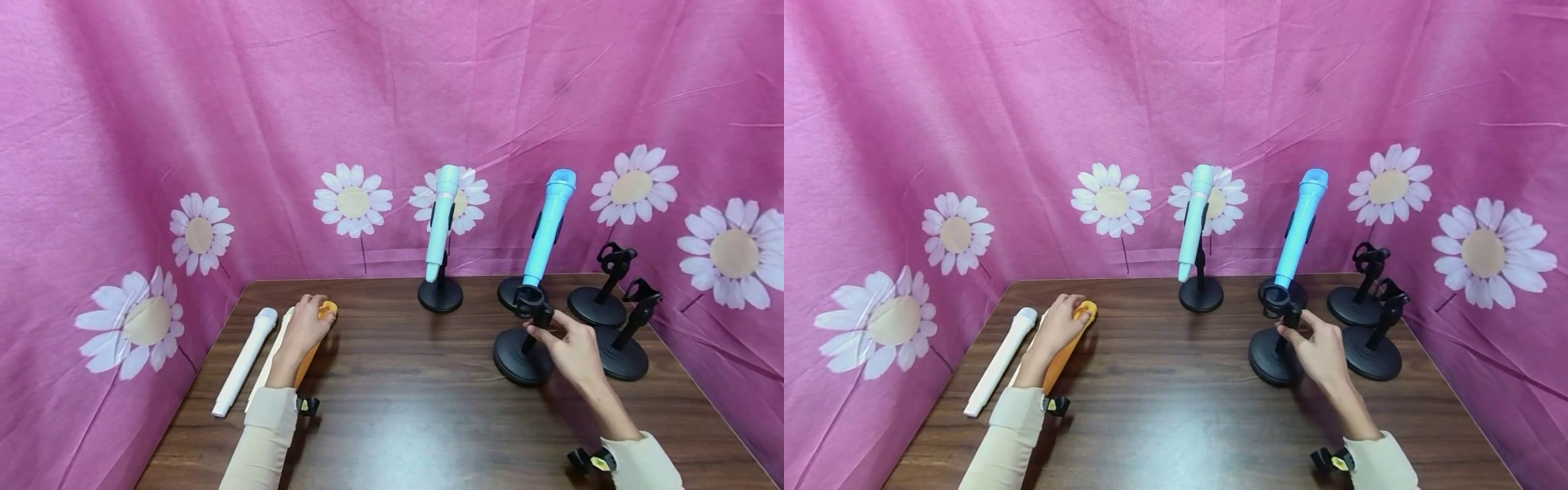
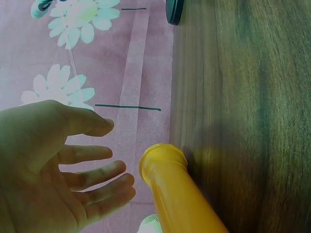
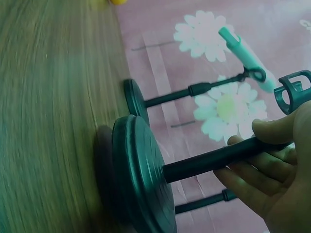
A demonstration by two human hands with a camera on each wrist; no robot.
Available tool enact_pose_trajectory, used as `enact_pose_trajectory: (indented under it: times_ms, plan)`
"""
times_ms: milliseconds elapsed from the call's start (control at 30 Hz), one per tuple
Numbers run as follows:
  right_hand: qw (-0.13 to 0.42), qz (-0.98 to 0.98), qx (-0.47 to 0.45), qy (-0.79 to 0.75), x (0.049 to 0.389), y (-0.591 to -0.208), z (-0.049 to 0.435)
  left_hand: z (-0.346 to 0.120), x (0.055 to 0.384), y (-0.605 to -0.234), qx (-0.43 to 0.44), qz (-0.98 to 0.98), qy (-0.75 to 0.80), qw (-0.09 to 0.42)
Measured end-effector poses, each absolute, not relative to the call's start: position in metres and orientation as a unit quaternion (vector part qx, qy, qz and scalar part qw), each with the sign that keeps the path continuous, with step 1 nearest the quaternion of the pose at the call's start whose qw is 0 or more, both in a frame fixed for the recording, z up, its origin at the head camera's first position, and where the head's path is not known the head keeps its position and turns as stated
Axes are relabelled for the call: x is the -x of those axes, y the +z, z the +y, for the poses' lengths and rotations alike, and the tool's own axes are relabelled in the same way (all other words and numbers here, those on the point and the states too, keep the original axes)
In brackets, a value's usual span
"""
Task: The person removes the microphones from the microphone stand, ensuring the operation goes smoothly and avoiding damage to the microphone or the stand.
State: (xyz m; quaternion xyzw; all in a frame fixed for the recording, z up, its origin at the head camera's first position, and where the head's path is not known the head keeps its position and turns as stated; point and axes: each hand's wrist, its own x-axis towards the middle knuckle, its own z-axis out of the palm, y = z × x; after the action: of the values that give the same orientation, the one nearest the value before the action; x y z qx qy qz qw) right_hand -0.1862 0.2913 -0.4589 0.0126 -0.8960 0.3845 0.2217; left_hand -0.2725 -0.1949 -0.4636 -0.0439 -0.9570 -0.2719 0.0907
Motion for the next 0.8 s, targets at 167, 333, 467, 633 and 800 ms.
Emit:
enact_pose_trajectory:
  times_ms: [167, 333, 467, 633, 800]
  plan:
    - [0.232, -0.896, 0.005, 0.378, 0.188, -0.458, 0.306, -0.195, 0.273, -0.464, 0.046, -0.956, -0.276, 0.091]
    - [0.233, -0.896, 0.027, 0.377, 0.193, -0.458, 0.317, -0.195, 0.274, -0.464, 0.047, -0.956, -0.275, 0.092]
    - [0.231, -0.899, 0.036, 0.37, 0.198, -0.459, 0.326, -0.195, 0.276, -0.464, 0.05, -0.956, -0.276, 0.091]
    - [0.231, -0.902, 0.041, 0.362, 0.206, -0.461, 0.337, -0.194, 0.277, -0.463, 0.052, -0.954, -0.282, 0.088]
    - [0.226, -0.907, 0.047, 0.353, 0.213, -0.462, 0.345, -0.193, 0.277, -0.464, 0.054, -0.954, -0.281, 0.087]
